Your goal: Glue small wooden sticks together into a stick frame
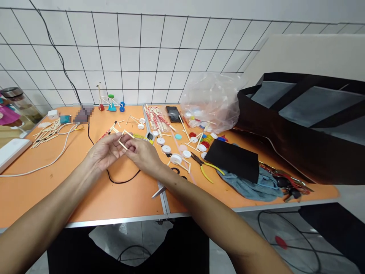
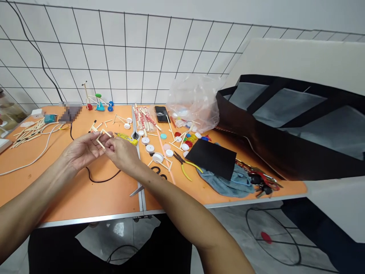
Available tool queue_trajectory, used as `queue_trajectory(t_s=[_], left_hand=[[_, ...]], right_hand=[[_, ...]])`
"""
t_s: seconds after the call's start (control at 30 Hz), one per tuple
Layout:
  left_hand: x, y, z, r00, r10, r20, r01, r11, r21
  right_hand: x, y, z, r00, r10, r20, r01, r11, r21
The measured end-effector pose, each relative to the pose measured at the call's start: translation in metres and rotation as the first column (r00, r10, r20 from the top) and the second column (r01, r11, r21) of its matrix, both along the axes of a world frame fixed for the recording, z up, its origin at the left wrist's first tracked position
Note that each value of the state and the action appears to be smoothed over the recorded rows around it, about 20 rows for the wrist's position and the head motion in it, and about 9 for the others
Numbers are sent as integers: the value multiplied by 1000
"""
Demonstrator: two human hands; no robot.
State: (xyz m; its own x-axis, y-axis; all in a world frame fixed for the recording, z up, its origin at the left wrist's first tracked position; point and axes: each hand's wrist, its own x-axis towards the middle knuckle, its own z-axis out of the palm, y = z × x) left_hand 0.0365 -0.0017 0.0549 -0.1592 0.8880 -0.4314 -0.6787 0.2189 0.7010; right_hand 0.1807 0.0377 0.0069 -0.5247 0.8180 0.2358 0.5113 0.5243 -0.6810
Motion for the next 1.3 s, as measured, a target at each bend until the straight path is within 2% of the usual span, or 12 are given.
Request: queue_trajectory(t_s=[0.27,0.57,0.77,0.87,1.03,1.17,1.3], left_hand=[[-9,-1,-13,997,-81,18,80,996,35],[-16,-6,-12,994,-101,39,97,991,90],[-19,-7,-11,997,-76,-23,79,990,119],[-19,-7,-11,994,-53,-97,65,991,119],[-19,-6,-17,979,-68,-191,100,982,160],[-20,-4,-24,958,-58,-282,119,972,203],[-20,-2,-30,922,-11,-387,117,961,251]], right_hand=[[1,-1,5,999,26,45,-20,991,-130],[2,-4,0,997,60,47,-61,998,28],[14,11,1,997,-70,-25,72,995,69],[30,30,6,973,-223,-63,231,959,161],[52,54,9,939,-344,6,332,910,249],[60,56,12,898,-429,102,393,884,254],[60,49,17,910,-415,-6,404,881,247]])
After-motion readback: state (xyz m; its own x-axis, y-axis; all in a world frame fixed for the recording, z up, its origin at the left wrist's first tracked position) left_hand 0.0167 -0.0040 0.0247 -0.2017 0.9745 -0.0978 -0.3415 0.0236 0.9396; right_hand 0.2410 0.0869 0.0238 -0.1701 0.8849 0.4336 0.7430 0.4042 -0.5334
